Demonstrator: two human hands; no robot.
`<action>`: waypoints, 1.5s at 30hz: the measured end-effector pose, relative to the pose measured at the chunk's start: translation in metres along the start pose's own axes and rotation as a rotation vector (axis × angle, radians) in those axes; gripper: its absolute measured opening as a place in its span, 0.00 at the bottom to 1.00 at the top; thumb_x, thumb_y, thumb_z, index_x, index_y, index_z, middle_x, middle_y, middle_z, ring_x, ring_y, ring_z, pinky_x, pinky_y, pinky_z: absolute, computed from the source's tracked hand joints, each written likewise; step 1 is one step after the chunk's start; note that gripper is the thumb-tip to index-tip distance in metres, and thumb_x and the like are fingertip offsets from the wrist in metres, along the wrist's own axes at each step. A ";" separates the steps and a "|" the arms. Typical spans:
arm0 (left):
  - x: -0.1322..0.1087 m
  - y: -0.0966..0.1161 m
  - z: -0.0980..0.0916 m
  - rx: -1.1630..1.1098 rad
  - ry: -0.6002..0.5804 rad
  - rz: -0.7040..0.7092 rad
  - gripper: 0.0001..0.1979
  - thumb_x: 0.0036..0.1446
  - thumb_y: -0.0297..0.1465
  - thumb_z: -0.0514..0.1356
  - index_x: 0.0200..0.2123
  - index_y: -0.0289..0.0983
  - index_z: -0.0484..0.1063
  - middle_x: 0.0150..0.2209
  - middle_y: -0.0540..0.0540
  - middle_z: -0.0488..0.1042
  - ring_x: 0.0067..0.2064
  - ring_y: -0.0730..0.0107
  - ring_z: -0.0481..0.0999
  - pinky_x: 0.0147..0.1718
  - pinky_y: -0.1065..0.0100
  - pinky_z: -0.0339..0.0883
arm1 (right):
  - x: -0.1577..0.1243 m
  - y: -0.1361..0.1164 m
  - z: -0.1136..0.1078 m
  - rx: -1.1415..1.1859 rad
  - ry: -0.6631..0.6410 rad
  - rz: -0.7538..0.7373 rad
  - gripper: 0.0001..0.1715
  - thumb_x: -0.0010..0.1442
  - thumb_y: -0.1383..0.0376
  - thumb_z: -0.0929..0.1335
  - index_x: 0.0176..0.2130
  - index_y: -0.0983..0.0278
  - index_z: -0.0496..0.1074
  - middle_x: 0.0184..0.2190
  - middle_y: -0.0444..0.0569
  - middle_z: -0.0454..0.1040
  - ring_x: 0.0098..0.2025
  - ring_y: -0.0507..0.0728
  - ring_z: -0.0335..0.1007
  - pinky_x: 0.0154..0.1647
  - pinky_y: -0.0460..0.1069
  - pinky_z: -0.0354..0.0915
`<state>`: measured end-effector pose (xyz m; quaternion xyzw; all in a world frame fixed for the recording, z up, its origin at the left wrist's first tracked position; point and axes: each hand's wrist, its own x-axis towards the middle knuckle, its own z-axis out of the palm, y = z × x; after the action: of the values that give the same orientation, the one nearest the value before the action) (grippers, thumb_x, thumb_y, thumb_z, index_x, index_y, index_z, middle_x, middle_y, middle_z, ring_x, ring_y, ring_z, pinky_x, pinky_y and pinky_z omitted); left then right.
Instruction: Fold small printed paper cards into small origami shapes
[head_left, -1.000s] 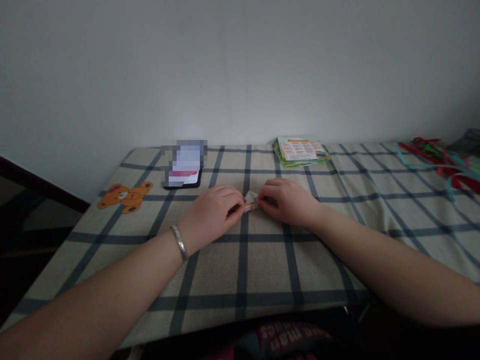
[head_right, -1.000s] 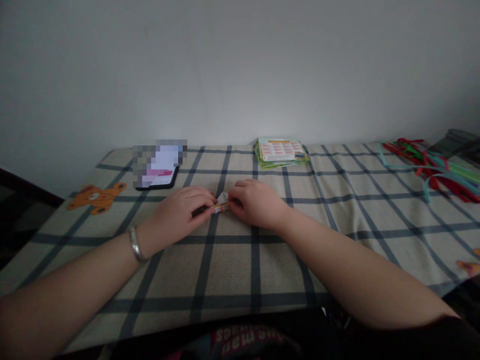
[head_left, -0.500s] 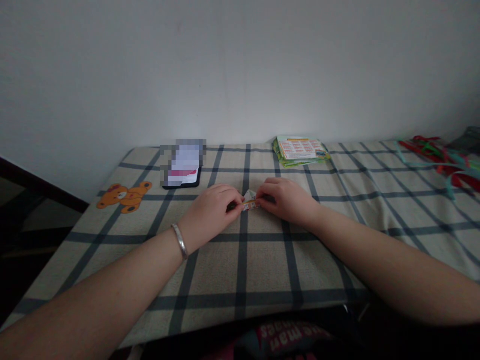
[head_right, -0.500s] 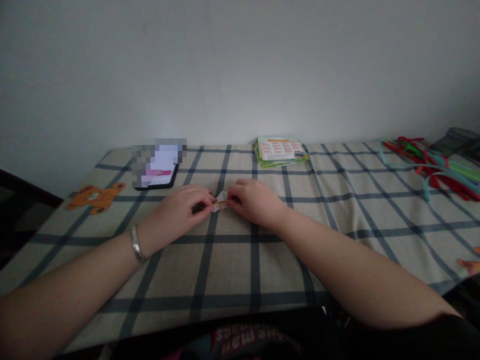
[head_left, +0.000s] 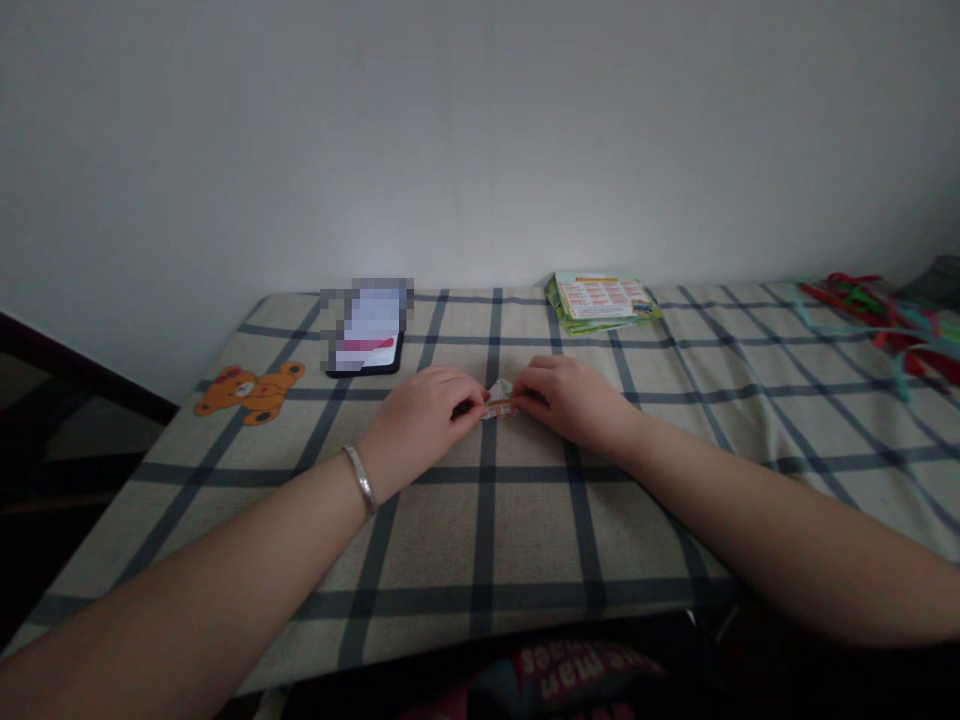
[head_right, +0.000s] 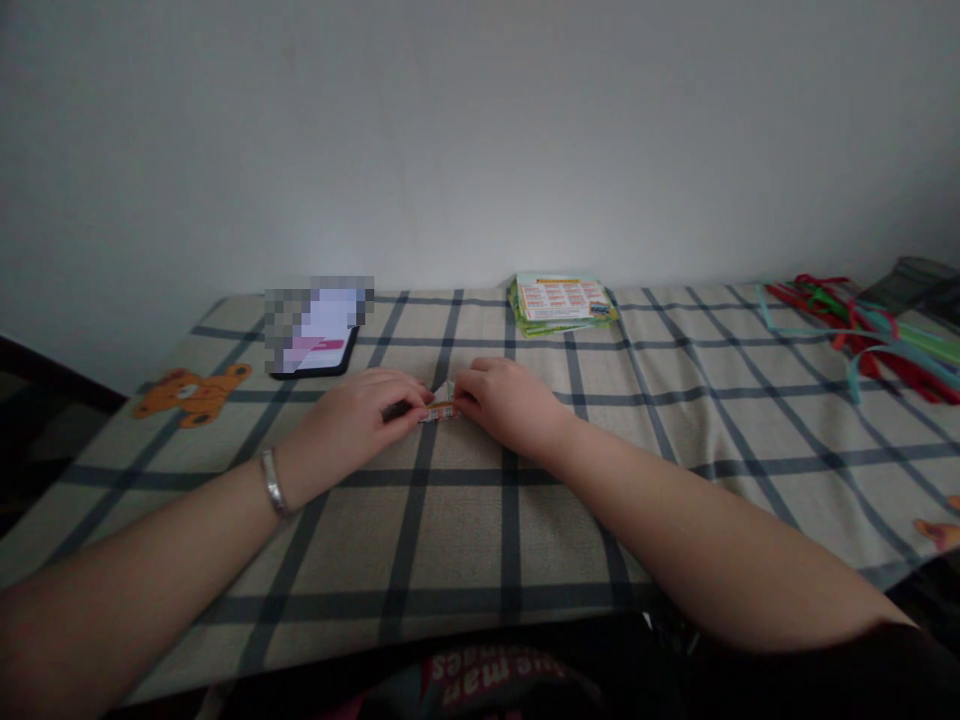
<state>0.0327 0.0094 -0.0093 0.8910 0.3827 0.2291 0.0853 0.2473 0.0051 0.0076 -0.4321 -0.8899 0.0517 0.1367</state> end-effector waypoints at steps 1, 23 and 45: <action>0.000 0.000 0.000 0.002 0.003 -0.002 0.04 0.58 0.29 0.59 0.32 0.37 0.72 0.38 0.48 0.77 0.43 0.64 0.74 0.46 0.60 0.67 | 0.000 -0.001 0.000 -0.003 -0.006 -0.001 0.09 0.63 0.67 0.65 0.35 0.66 0.75 0.34 0.50 0.74 0.37 0.54 0.67 0.38 0.47 0.59; -0.003 0.000 -0.003 -0.042 -0.045 0.149 0.07 0.62 0.27 0.55 0.38 0.38 0.74 0.41 0.47 0.75 0.47 0.66 0.72 0.50 0.60 0.66 | 0.001 0.005 0.004 -0.017 0.030 -0.076 0.08 0.63 0.67 0.65 0.35 0.66 0.74 0.35 0.50 0.72 0.39 0.55 0.66 0.41 0.48 0.60; -0.004 0.002 -0.003 0.235 0.002 0.285 0.10 0.62 0.26 0.55 0.42 0.40 0.76 0.43 0.48 0.77 0.50 0.63 0.71 0.59 0.53 0.57 | 0.002 0.009 0.007 -0.020 0.090 -0.093 0.05 0.61 0.67 0.67 0.35 0.66 0.73 0.35 0.49 0.73 0.41 0.56 0.67 0.44 0.49 0.61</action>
<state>0.0301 0.0046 -0.0077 0.9397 0.2769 0.1936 -0.0529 0.2514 0.0123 -0.0008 -0.3935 -0.9024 0.0171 0.1745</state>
